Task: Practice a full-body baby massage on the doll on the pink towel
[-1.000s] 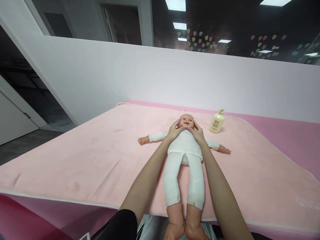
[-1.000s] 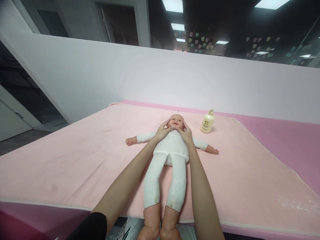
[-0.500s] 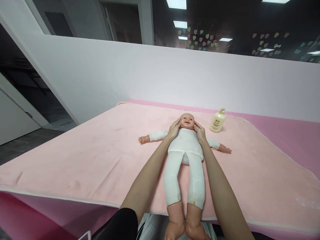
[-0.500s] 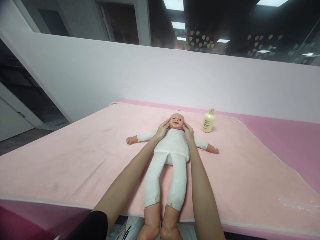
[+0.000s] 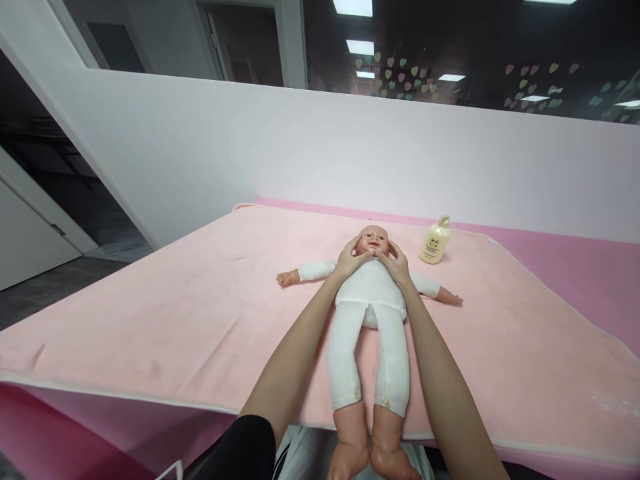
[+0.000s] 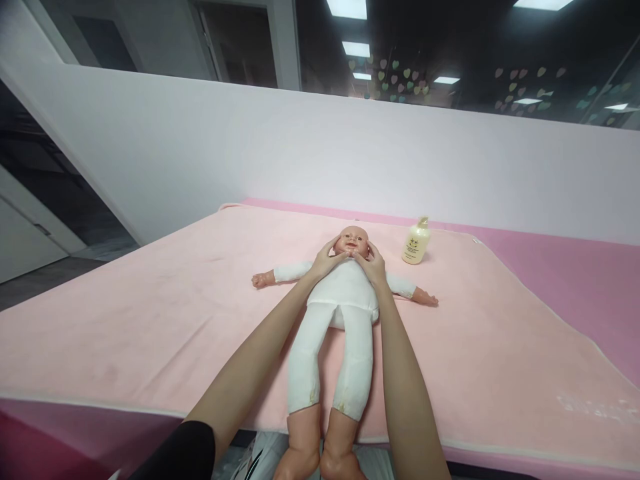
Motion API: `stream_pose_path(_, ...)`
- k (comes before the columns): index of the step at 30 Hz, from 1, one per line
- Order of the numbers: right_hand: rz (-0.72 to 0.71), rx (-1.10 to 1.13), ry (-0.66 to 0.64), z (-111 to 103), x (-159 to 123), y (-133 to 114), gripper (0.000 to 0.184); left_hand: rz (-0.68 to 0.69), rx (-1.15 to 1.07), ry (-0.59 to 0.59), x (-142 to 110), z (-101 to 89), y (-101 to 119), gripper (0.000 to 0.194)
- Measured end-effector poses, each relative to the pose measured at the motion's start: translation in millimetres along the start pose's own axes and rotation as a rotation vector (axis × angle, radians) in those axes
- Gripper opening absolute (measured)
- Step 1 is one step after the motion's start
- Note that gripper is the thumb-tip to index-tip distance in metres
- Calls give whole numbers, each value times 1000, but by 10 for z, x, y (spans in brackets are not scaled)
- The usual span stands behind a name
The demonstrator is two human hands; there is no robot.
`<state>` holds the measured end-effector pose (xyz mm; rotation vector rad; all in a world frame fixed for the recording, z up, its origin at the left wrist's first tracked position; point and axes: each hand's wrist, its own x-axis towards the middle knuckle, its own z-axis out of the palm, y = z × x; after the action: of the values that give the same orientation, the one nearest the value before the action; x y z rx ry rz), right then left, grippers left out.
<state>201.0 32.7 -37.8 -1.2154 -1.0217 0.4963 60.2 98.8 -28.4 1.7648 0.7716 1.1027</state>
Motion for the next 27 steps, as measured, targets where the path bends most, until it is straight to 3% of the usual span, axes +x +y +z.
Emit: stream_pose_path(27,17,-146,-35,-30,72,82,63,33,-75,3,104,-6,-175,51)
